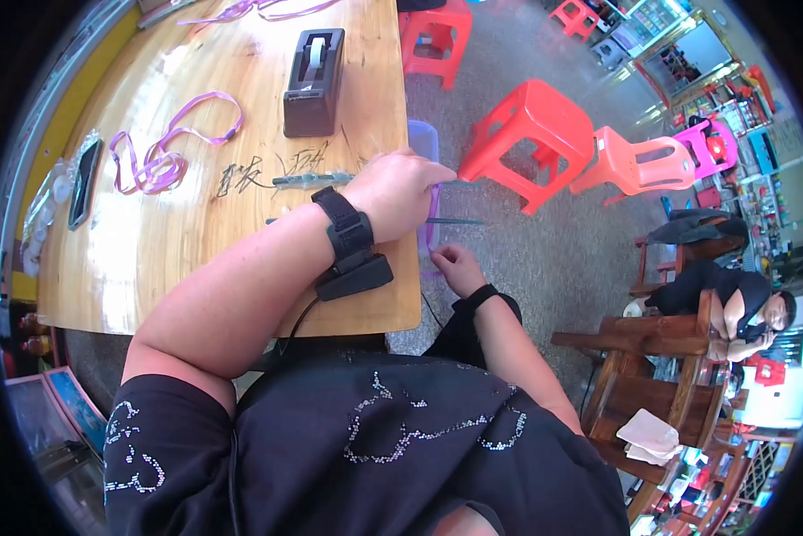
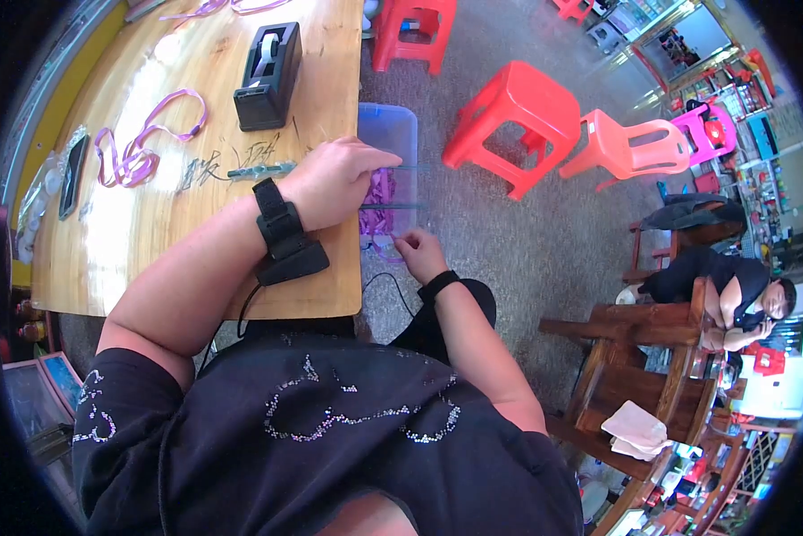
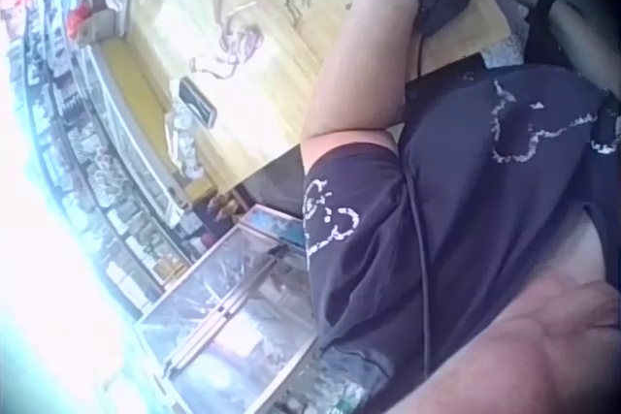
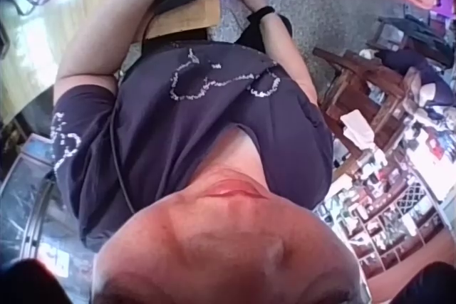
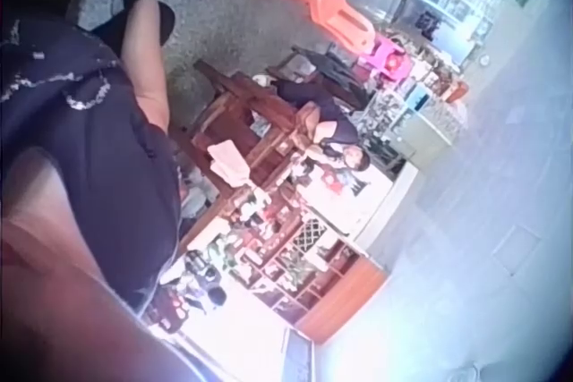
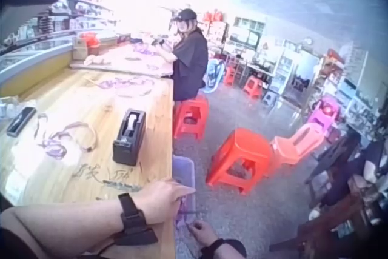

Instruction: The person picks up a purple ribbon, wraps it around a pair of sticks, and secures it with tape from a dispenser before placing it in a bin. They repeat this process several times and then tie a knot in a long purple ribbon by hand.

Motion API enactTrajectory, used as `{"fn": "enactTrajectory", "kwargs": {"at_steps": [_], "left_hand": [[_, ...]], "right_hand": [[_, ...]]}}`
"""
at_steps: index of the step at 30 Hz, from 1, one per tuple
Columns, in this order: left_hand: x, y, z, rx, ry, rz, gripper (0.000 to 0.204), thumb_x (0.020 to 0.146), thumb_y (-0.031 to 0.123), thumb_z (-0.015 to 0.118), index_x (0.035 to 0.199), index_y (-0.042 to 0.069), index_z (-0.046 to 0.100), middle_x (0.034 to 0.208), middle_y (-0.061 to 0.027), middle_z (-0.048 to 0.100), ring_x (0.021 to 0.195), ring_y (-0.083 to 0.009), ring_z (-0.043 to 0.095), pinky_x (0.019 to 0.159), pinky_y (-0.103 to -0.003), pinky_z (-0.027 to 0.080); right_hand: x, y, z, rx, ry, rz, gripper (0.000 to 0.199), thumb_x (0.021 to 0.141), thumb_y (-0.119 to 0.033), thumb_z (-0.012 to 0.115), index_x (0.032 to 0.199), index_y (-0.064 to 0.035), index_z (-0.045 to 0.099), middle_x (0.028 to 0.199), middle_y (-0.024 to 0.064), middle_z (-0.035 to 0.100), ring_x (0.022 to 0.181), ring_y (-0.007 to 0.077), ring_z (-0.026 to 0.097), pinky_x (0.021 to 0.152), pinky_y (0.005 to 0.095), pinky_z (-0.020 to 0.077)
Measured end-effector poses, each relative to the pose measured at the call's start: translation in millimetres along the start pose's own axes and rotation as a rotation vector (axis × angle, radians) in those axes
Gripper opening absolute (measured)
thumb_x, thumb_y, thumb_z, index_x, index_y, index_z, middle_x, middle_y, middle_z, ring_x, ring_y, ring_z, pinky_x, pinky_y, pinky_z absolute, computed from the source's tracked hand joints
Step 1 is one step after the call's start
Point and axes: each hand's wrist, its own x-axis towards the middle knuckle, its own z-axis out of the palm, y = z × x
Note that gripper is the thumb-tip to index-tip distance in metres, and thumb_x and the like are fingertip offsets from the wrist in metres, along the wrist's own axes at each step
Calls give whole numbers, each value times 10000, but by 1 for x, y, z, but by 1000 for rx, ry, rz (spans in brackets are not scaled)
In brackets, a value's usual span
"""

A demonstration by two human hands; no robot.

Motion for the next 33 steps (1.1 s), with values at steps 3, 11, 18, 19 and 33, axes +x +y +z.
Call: {"fn": "enactTrajectory", "kwargs": {"at_steps": [3,11,18,19,33], "left_hand": [[-1,-3,2,-9,0,-5,295,744,-19,482,1001,9,622,942,-190,628,912,-346,572,821,-406,461],[1,1,-2,-63,21,-126,218,765,35,547,953,31,658,852,-176,644,778,-325,620,718,-362,506],[8,6,-4,-115,12,-245,186,781,71,562,929,40,670,866,-169,648,787,-298,636,716,-342,512],[8,5,-3,-116,13,-245,186,781,71,562,929,40,670,866,-169,648,787,-298,636,716,-342,512],[11,0,1,-19,28,-161,178,786,99,531,883,48,671,794,-166,642,755,-305,622,710,-370,498]], "right_hand": [[4,-24,-4,-156,268,-195,90,821,-87,590,855,-5,600,750,32,592,679,93,547,617,248,447],[-13,-128,-7,468,79,-289,138,829,19,544,950,-8,603,843,0,587,718,57,532,640,200,425],[0,-119,0,673,131,-270,278,828,12,560,1102,-15,526,994,38,556,878,95,522,786,231,426],[3,-118,1,686,100,-283,281,837,-3,560,1114,-14,517,1022,44,549,916,102,515,815,234,419],[-2,-131,5,863,-72,-174,223,892,-107,510,1085,6,520,963,63,598,887,145,564,803,279,426]]}}
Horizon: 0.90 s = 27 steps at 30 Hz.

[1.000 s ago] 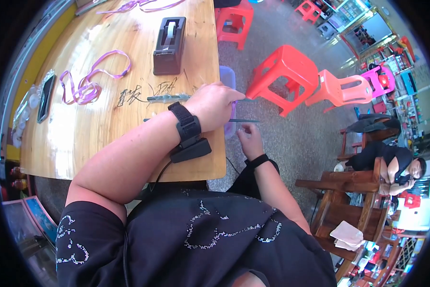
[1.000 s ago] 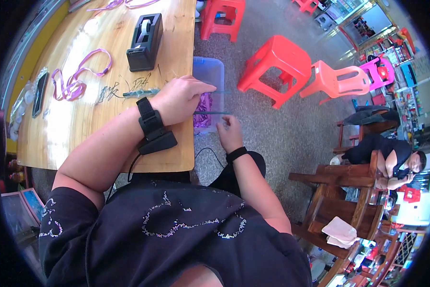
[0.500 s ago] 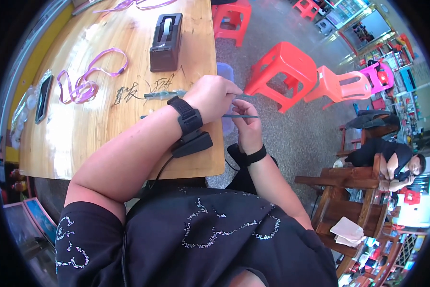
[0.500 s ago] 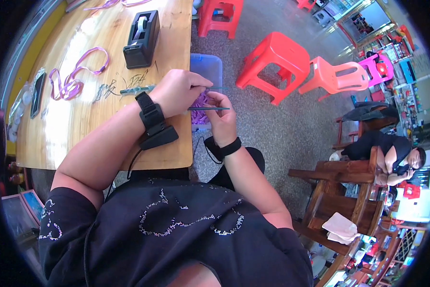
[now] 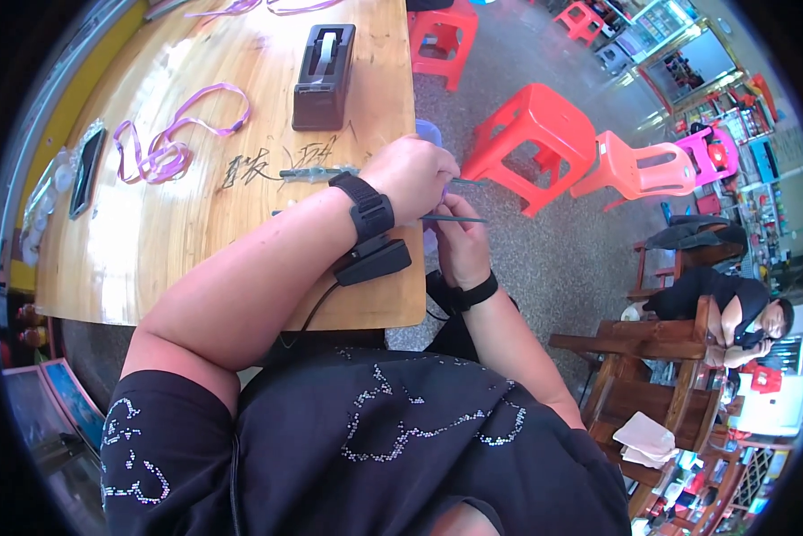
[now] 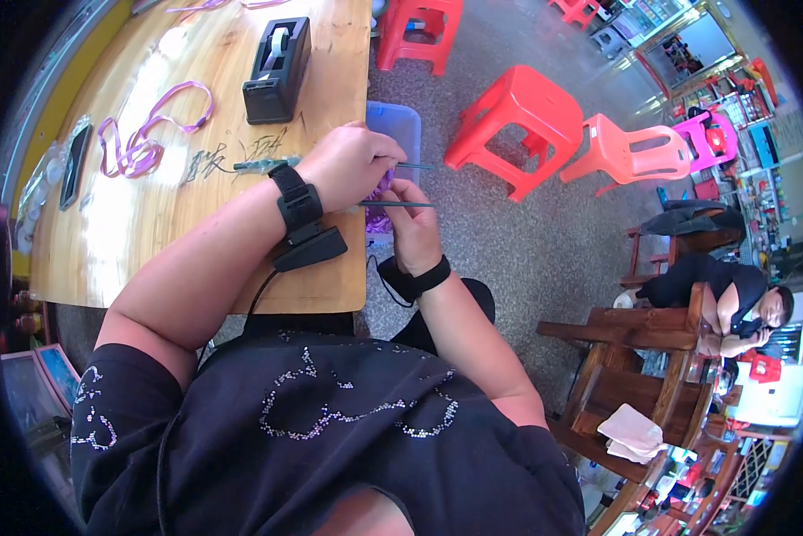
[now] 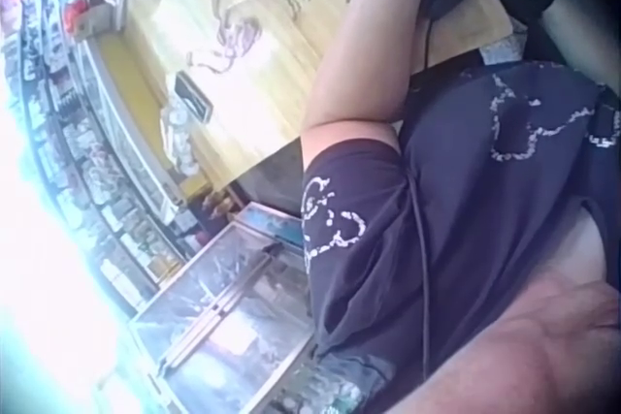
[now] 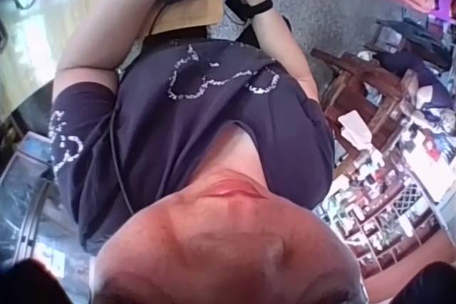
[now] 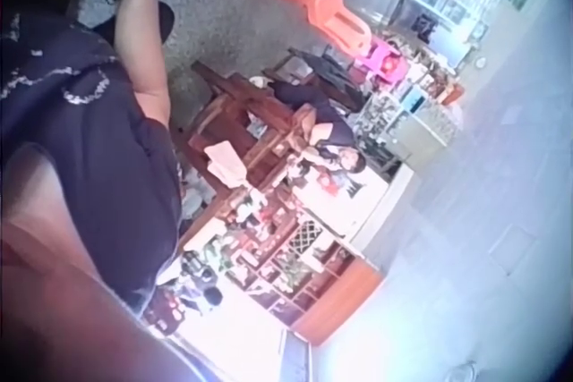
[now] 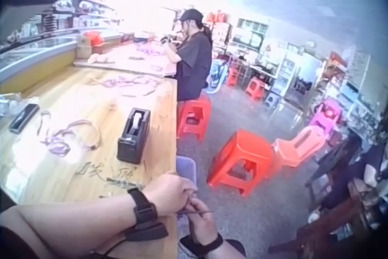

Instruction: The person picks up a purple ribbon, wraps it around a pair of sticks, and secures it with tape from a dispenser before placing it in a bin. They repeat this process several times and then tie a knot in a long purple ribbon by hand.

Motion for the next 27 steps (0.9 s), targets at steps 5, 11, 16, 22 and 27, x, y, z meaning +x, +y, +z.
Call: {"fn": "enactTrajectory", "kwargs": {"at_steps": [5,11,16,22,27], "left_hand": [[3,-2,1,35,-33,33,191,792,87,509,900,52,663,800,-169,639,769,-318,615,720,-378,493],[3,0,-3,34,-73,55,217,790,68,489,931,53,654,812,-178,636,780,-339,609,725,-391,489],[2,-2,-3,16,-85,69,236,787,58,483,957,55,648,818,-191,631,792,-346,608,728,-400,488],[2,-2,-2,7,-106,57,236,796,57,481,968,57,644,819,-193,631,789,-351,607,723,-404,489],[2,-4,0,42,-79,107,217,815,79,488,968,59,641,810,-169,639,780,-338,612,713,-397,493]], "right_hand": [[-1,5,-7,-17,17,-43,147,881,-79,539,1012,-12,545,881,16,590,747,68,527,680,214,421],[-3,-2,-1,-17,49,-5,139,875,-77,546,997,-14,532,822,11,568,676,73,511,625,216,416],[-5,-2,-4,-59,55,-37,146,874,-82,543,1003,-15,530,789,15,564,669,79,515,610,221,413],[-7,5,-19,-70,28,-7,132,888,-99,512,973,-10,559,765,31,563,700,110,508,650,232,400],[-7,11,-14,-99,123,-26,124,887,-102,535,913,-15,620,743,-1,589,670,68,517,614,201,399]]}}
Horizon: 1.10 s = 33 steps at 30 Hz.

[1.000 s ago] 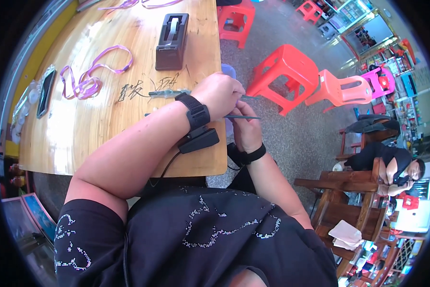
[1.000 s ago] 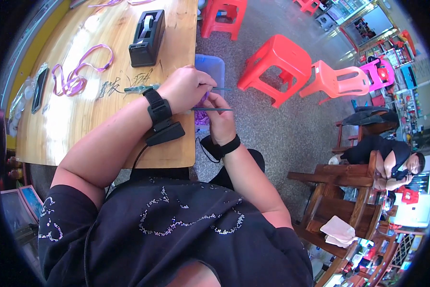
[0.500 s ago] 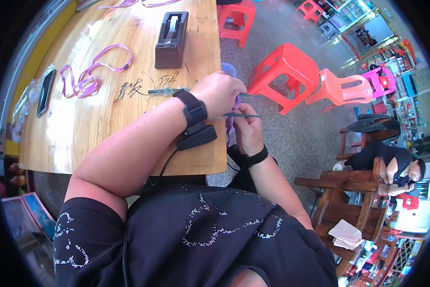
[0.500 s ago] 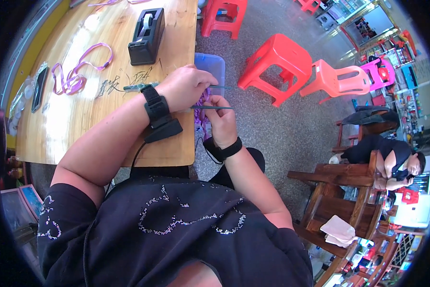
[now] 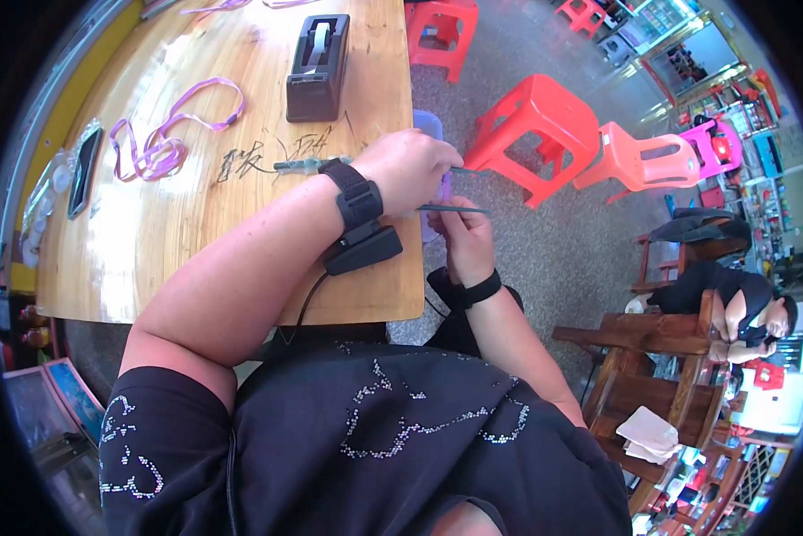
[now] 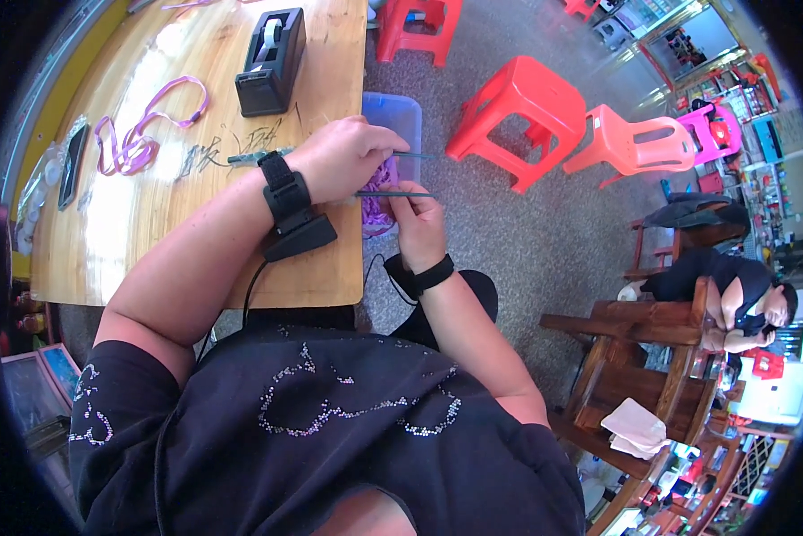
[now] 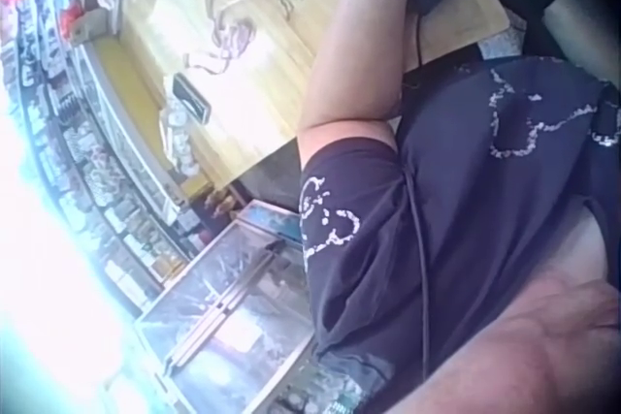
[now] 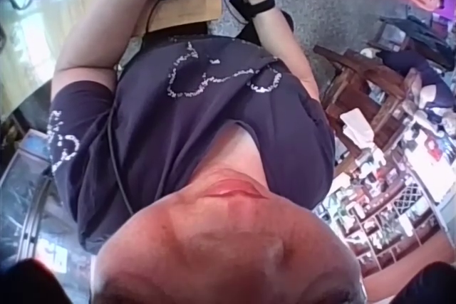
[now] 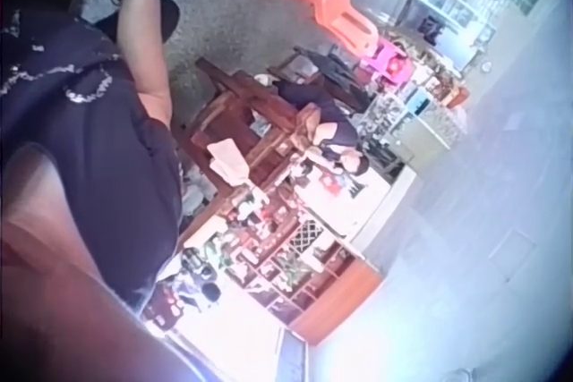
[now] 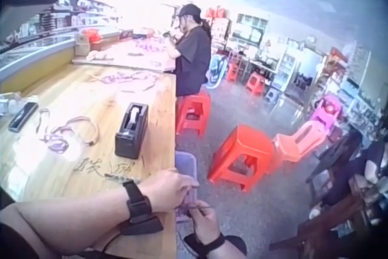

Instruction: The person picks up a purple ribbon, wraps it around a pair of sticks, and secures it with tape from a dispenser before placing it in a bin. They repeat this process several times and then tie a knot in a long purple ribbon by hand.

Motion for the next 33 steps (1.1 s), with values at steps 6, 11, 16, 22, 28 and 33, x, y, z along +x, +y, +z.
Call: {"fn": "enactTrajectory", "kwargs": {"at_steps": [6,11,16,22,28,33], "left_hand": [[1,0,0,-40,-6,-37,203,821,104,506,958,49,646,832,-157,647,801,-322,615,733,-384,491],[1,2,-1,-19,-21,-49,209,821,138,522,958,42,649,860,-166,645,828,-322,611,762,-376,488],[0,4,-3,-30,-36,-80,218,817,159,538,958,38,651,883,-168,645,839,-325,611,776,-373,484],[1,9,-7,-32,-74,-105,231,819,165,538,977,39,651,897,-168,644,838,-318,616,770,-368,489],[0,5,-5,-31,-56,-106,236,810,164,536,976,42,652,897,-165,646,839,-316,618,774,-363,493],[0,8,-6,-31,-62,-111,231,804,161,536,962,44,657,892,-167,646,831,-319,619,769,-367,494]], "right_hand": [[3,4,-1,-41,17,-24,120,883,-85,539,931,-14,624,769,-6,599,681,57,516,615,192,395],[3,7,-2,21,-39,23,141,893,-107,510,965,-24,599,863,44,621,766,99,561,659,218,416],[-5,3,7,116,-130,48,153,901,-129,507,980,-34,596,894,45,622,791,113,563,715,257,428],[-4,8,4,80,-85,29,192,899,-123,496,1051,-36,573,982,30,604,882,124,550,794,272,412],[-3,-7,13,85,-35,-34,305,852,-63,520,1152,-19,492,1086,58,555,953,139,530,842,281,398],[2,-10,15,69,1,-102,250,841,-44,533,1085,-1,501,1040,78,561,936,147,537,832,285,407]]}}
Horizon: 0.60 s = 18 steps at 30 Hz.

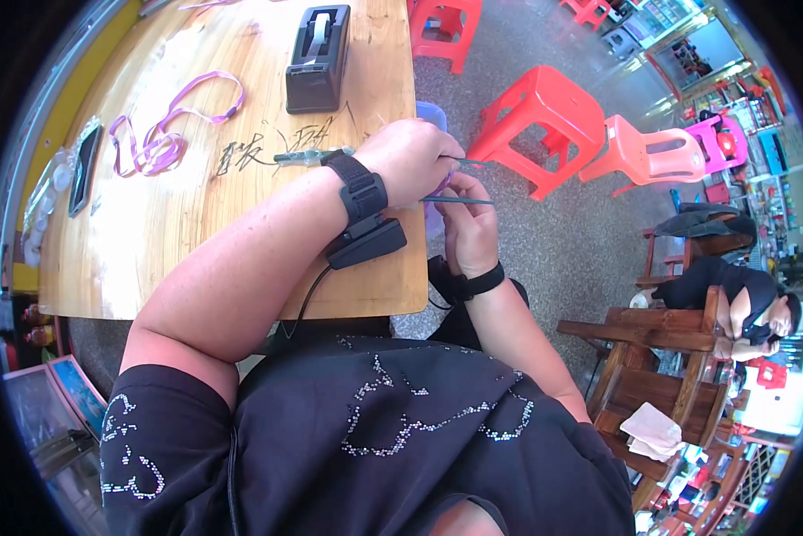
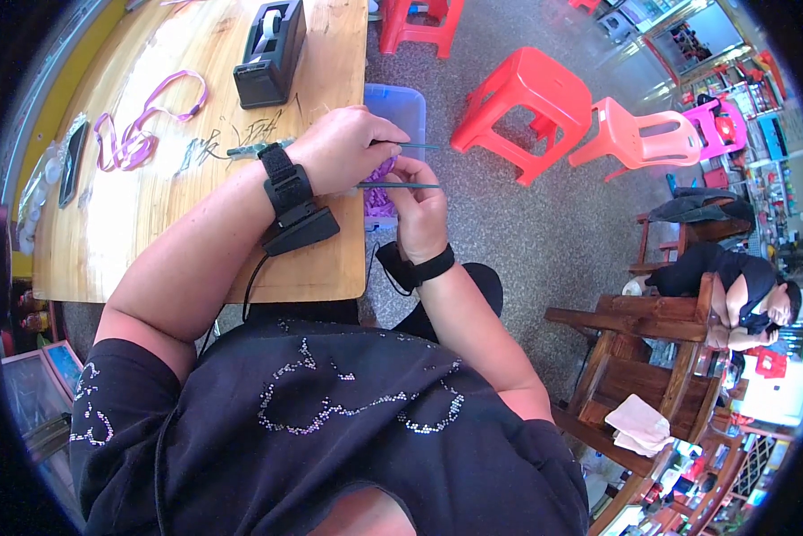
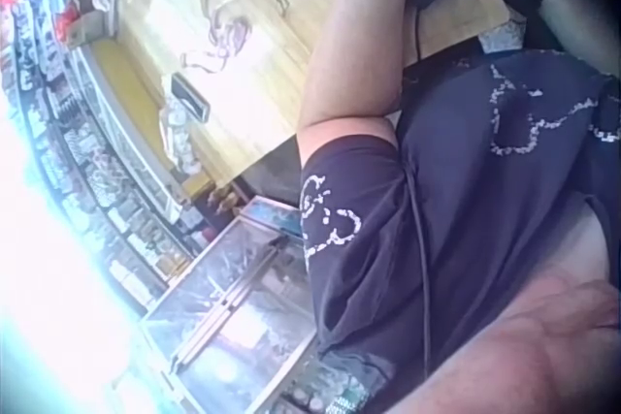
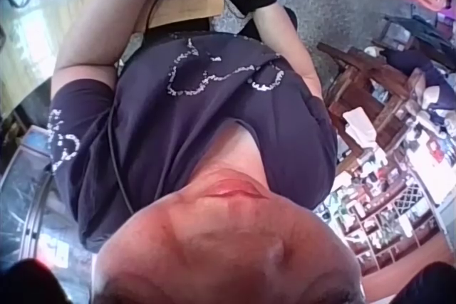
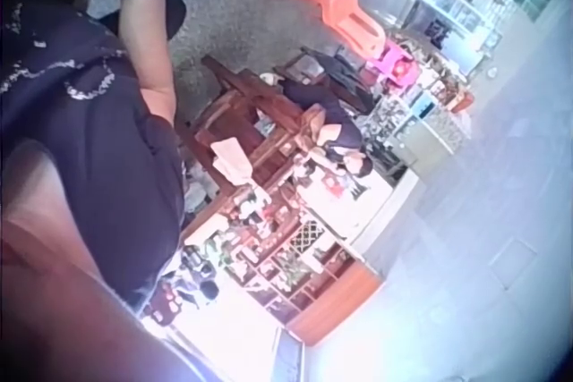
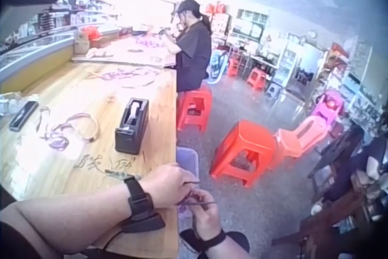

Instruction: The person picks up a purple ribbon, wraps it around a pair of sticks, and secures it with tape from a dispenser before placing it in a bin. They repeat this process several times and then tie a knot in a long purple ribbon by hand.

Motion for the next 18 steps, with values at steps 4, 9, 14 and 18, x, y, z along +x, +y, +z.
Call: {"fn": "enactTrajectory", "kwargs": {"at_steps": [4,9,14,18], "left_hand": [[0,-1,1,13,7,9,227,802,158,538,954,41,659,889,-167,646,833,-317,619,768,-367,494],[1,-2,0,21,-4,26,226,806,163,540,952,37,658,883,-167,646,832,-317,620,765,-366,495],[1,-3,2,-3,0,12,198,811,153,508,907,64,656,841,-163,636,818,-327,608,739,-390,485],[1,-9,7,33,34,46,213,820,151,474,940,78,635,836,-165,631,827,-338,601,724,-415,476]], "right_hand": [[4,2,-1,133,-5,77,164,846,-30,534,1010,-15,527,963,68,584,883,148,557,801,281,428],[6,1,0,155,-9,50,127,838,-19,554,965,-18,542,925,59,594,849,137,566,774,259,436],[8,1,3,-79,64,-8,106,818,-5,593,919,-23,565,864,38,599,792,102,553,705,213,425],[8,-3,-2,-145,67,14,91,820,-15,598,906,-27,572,837,32,599,765,92,542,670,203,412]]}}
